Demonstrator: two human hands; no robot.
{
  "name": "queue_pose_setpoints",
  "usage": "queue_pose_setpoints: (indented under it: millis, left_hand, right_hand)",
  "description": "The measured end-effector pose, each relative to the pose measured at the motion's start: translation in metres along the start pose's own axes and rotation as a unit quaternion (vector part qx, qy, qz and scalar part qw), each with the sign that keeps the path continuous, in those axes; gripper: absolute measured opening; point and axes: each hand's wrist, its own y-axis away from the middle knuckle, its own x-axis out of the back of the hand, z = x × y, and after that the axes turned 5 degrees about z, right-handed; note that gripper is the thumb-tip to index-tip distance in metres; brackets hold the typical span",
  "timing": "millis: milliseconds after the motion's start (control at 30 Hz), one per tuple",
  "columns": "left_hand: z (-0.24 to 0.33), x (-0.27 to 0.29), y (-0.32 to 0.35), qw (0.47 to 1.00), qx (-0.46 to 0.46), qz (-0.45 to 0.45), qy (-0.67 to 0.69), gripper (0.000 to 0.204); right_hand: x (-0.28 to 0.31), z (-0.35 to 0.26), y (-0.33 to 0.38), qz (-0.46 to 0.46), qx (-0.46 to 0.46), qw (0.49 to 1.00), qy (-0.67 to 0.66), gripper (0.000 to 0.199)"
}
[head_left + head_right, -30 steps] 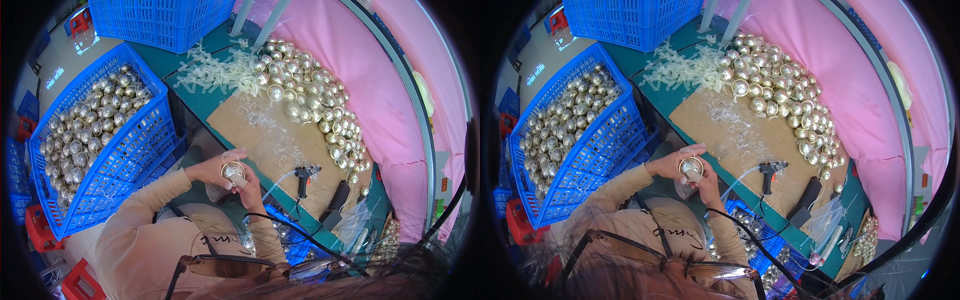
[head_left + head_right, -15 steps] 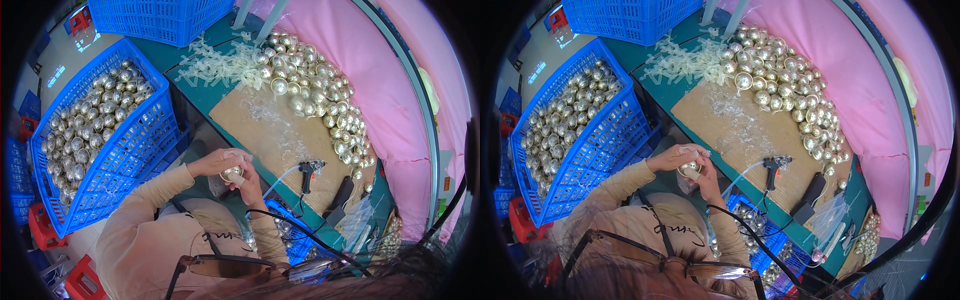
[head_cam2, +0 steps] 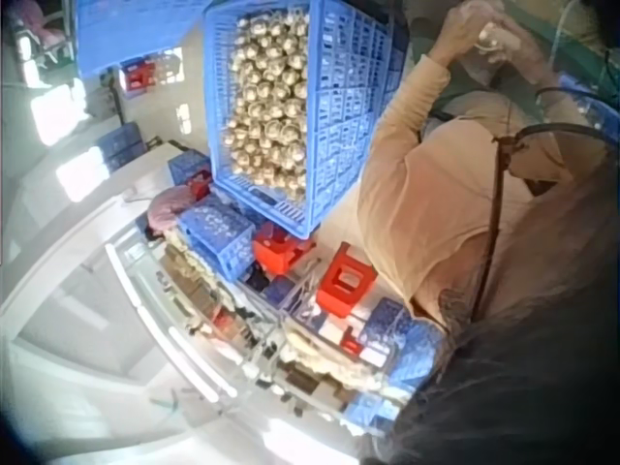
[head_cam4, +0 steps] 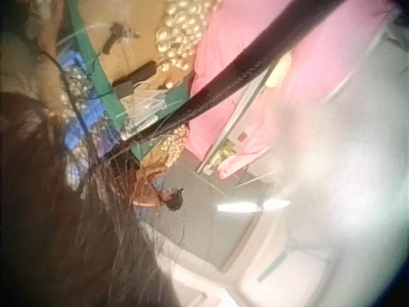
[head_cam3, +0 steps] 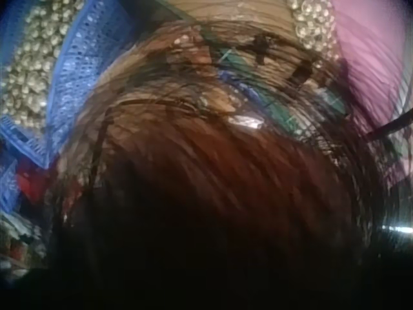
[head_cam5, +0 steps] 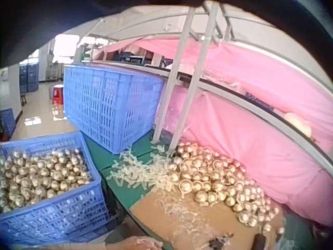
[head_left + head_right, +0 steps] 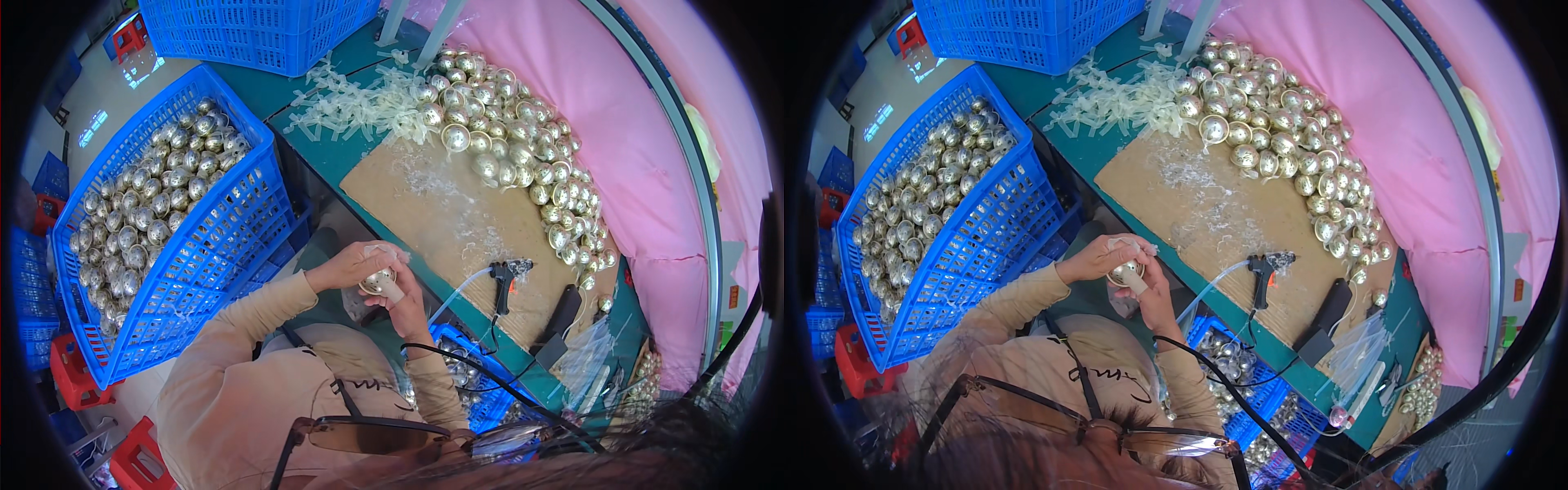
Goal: The person decorates ornaments by applying glue to each ornament with a glue gun and attaching ribbon bows to them by hand.
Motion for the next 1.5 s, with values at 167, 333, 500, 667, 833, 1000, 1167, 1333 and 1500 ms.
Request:
queue_pose_setpoints:
  millis: [167,333,500,667,833,1000,1167,1333,1500]
  left_hand:
    - [-0.005,-0.001,0.003,0.999,0.023,0.015,0.019,0.034]
    - [-0.005,0.000,0.006,0.997,0.062,0.003,0.046,0.035]
    - [-0.011,-0.004,0.004,0.995,0.070,0.038,0.063,0.035]
    - [-0.004,-0.007,0.000,0.997,0.046,0.043,0.042,0.033]
    - [-0.004,-0.001,-0.004,0.999,-0.027,0.040,-0.004,0.030]
    - [-0.002,0.003,-0.006,0.997,0.004,0.073,0.036,0.031]
    - [-0.008,-0.004,-0.014,0.996,0.009,0.056,0.062,0.031]
    - [-0.010,-0.003,-0.012,0.996,0.011,0.056,0.063,0.032]
    - [-0.007,0.001,-0.017,0.996,0.004,0.079,0.049,0.034]
  right_hand:
    - [0.000,0.013,0.001,0.027,0.027,0.999,0.012,0.055]
    - [-0.001,0.017,0.001,0.029,0.032,0.999,0.011,0.054]
    - [-0.001,0.021,-0.002,0.037,0.043,0.998,-0.006,0.057]
    - [-0.005,0.003,0.002,0.044,0.037,0.998,0.013,0.060]
    - [0.037,-0.010,0.029,0.139,0.117,0.945,0.273,0.044]
    - [0.135,-0.070,0.060,0.459,0.244,0.726,0.450,0.043]
    - [0.184,-0.067,0.051,0.441,0.205,0.594,0.641,0.053]
    - [0.181,-0.093,0.043,0.357,0.136,0.601,0.702,0.037]
    - [0.175,-0.103,0.050,0.416,0.148,0.883,0.161,0.017]
